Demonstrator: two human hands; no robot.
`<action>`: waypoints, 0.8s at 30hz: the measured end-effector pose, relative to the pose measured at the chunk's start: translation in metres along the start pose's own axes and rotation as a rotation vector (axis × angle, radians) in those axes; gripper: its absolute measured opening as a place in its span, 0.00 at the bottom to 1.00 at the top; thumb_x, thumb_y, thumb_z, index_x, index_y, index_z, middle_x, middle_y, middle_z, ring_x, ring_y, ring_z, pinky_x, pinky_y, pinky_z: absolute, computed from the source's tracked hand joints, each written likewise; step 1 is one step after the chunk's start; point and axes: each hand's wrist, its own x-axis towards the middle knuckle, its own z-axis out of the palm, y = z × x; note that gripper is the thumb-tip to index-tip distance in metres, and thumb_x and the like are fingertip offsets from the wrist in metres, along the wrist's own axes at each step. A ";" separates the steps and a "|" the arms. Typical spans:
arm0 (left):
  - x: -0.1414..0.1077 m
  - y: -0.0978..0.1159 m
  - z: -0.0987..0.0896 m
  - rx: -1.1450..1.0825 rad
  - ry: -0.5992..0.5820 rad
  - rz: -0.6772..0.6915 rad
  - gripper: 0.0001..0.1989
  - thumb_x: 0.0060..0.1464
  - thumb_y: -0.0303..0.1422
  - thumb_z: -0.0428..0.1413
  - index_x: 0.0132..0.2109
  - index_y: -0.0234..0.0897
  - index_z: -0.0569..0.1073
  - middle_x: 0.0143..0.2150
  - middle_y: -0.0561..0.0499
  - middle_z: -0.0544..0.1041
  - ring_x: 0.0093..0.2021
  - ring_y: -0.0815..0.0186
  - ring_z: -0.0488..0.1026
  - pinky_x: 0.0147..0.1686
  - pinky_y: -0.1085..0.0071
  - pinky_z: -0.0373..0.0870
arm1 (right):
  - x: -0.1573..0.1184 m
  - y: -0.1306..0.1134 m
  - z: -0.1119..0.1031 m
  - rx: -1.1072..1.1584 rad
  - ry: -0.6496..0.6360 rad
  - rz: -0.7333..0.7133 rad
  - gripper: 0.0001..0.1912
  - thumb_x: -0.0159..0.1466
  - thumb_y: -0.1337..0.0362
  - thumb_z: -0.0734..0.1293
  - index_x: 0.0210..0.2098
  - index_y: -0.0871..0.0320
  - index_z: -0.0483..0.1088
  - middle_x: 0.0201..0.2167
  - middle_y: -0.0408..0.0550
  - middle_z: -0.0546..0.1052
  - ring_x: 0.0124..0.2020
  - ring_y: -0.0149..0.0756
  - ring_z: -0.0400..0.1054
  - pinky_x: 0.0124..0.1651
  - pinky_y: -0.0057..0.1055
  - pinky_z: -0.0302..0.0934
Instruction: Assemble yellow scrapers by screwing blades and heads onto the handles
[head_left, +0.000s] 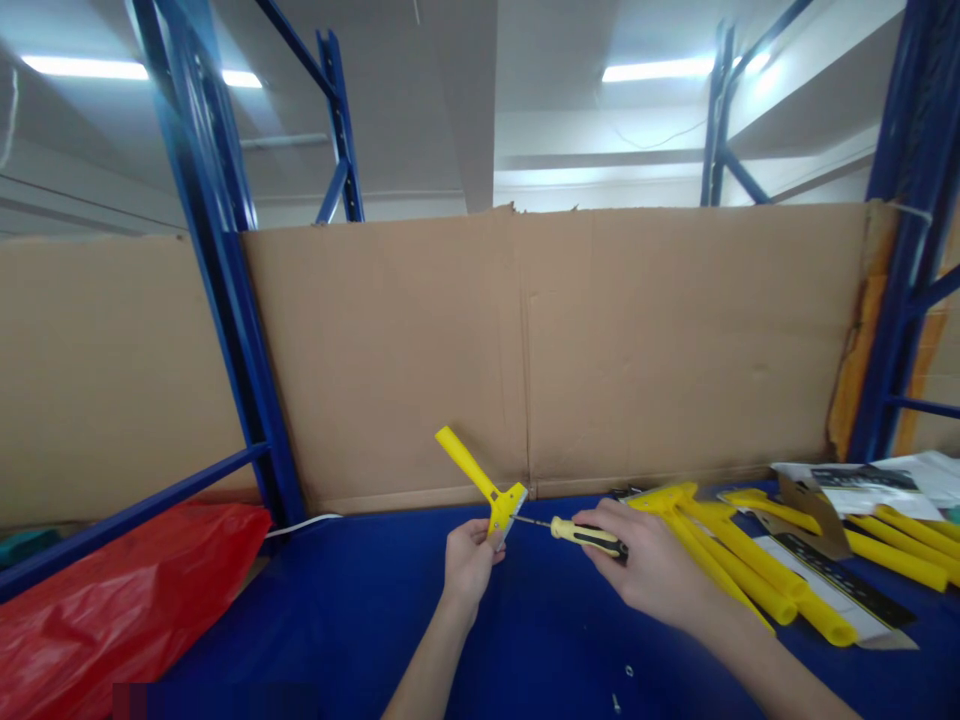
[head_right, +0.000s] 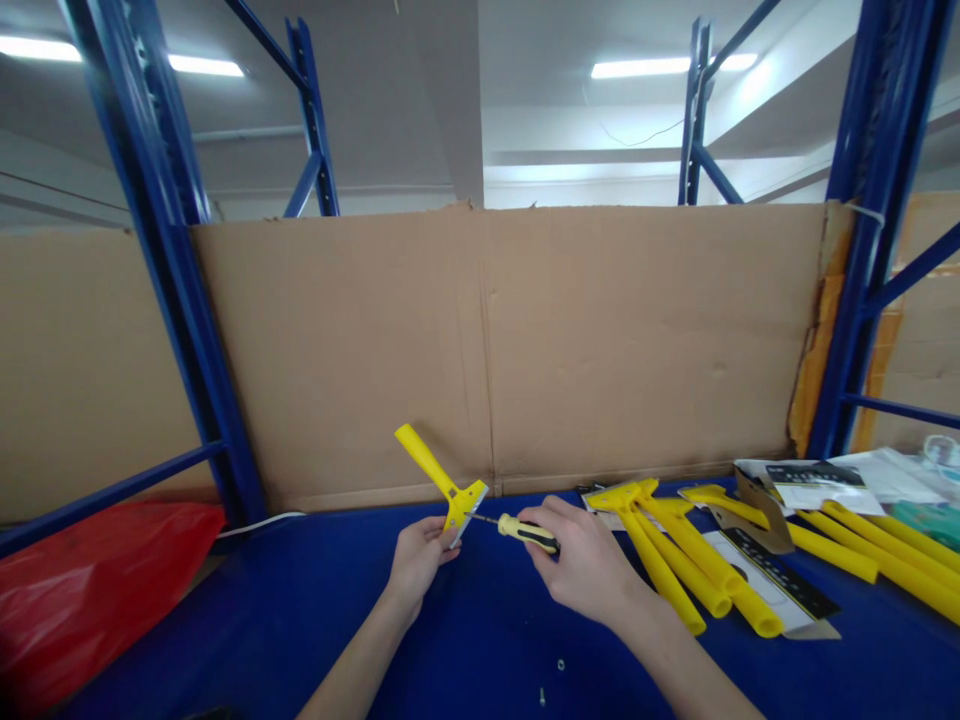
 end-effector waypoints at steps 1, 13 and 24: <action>0.000 -0.001 0.000 0.005 -0.006 0.006 0.05 0.42 0.17 0.61 0.29 0.27 0.75 0.23 0.48 0.76 0.21 0.70 0.73 0.24 0.75 0.71 | 0.000 -0.002 0.001 -0.010 -0.002 -0.010 0.12 0.61 0.68 0.61 0.42 0.55 0.73 0.36 0.48 0.77 0.35 0.36 0.72 0.39 0.29 0.63; 0.002 -0.007 0.000 0.077 -0.050 0.070 0.09 0.35 0.25 0.65 0.29 0.28 0.75 0.22 0.50 0.76 0.22 0.69 0.72 0.26 0.74 0.70 | -0.002 -0.008 0.009 -0.045 -0.065 -0.006 0.14 0.60 0.70 0.60 0.42 0.53 0.73 0.37 0.47 0.76 0.35 0.35 0.72 0.38 0.29 0.64; 0.006 -0.014 0.001 0.159 -0.050 0.115 0.07 0.39 0.26 0.63 0.29 0.30 0.75 0.23 0.49 0.77 0.23 0.68 0.72 0.27 0.73 0.70 | -0.004 -0.003 0.016 -0.057 -0.025 -0.021 0.15 0.59 0.71 0.62 0.43 0.53 0.73 0.36 0.46 0.76 0.34 0.35 0.73 0.39 0.29 0.65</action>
